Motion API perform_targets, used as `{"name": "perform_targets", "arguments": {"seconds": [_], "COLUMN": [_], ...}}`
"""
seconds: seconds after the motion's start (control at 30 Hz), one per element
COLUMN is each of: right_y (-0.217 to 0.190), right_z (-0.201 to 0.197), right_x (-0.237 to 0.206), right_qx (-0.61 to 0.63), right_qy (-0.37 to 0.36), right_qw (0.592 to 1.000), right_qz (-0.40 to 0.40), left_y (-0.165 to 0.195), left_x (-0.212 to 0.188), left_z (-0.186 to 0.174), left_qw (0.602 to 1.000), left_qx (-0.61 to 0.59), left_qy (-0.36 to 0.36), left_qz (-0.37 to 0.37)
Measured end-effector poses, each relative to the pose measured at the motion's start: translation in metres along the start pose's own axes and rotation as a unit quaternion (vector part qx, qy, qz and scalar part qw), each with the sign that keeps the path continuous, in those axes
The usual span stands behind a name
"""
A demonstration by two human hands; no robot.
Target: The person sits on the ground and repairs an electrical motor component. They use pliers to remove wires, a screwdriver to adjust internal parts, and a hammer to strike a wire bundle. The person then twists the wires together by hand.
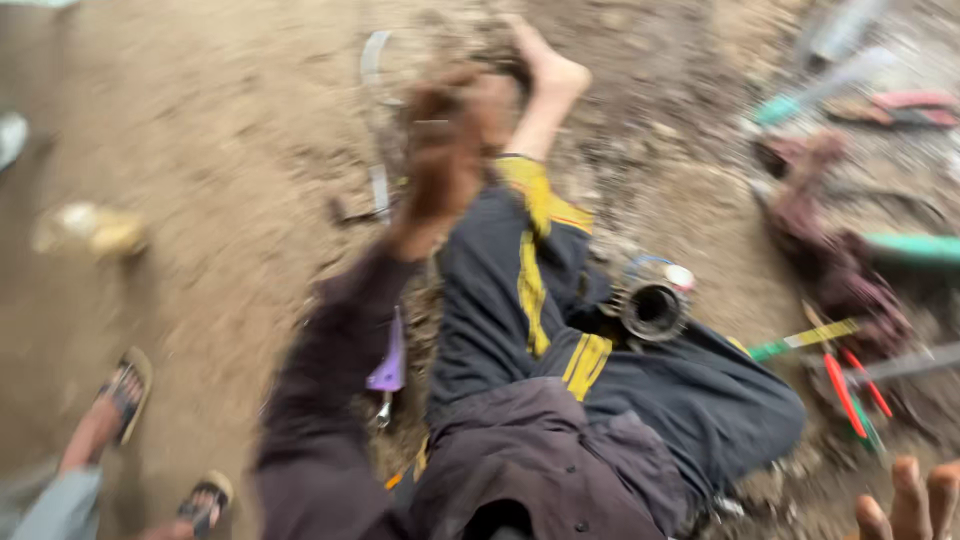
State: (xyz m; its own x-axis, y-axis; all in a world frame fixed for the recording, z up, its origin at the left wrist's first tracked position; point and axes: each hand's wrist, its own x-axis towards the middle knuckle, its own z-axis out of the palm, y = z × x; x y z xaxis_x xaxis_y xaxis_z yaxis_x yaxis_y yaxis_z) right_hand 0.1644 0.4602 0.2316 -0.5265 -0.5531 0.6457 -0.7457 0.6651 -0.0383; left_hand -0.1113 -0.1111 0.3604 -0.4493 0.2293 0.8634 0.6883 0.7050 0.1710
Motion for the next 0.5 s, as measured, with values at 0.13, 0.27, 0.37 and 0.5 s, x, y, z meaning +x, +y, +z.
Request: {"name": "perform_targets", "arguments": {"seconds": [0.13,0.27,0.37,0.5], "right_y": [-0.071,-0.104,-0.110,-0.126], "right_z": [0.039,0.140,0.221,0.284], "right_x": [0.053,0.099,0.099,0.087], "right_qx": [0.201,0.104,0.022,-0.042], "right_qy": [-0.008,-0.171,-0.205,-0.234], "right_qw": [0.959,0.900,0.885,0.813], "right_qz": [0.199,0.388,0.418,0.531], "left_y": [-0.009,0.015,0.025,0.025], "left_x": [-0.065,-0.061,-0.054,-0.058], "left_z": [0.028,0.034,0.034,0.016], "left_qw": [0.862,0.846,0.827,0.836], "left_qx": [-0.361,-0.400,-0.425,-0.407], "left_qy": [0.006,0.008,0.035,-0.007], "left_qz": [-0.356,-0.353,-0.366,-0.367]}}
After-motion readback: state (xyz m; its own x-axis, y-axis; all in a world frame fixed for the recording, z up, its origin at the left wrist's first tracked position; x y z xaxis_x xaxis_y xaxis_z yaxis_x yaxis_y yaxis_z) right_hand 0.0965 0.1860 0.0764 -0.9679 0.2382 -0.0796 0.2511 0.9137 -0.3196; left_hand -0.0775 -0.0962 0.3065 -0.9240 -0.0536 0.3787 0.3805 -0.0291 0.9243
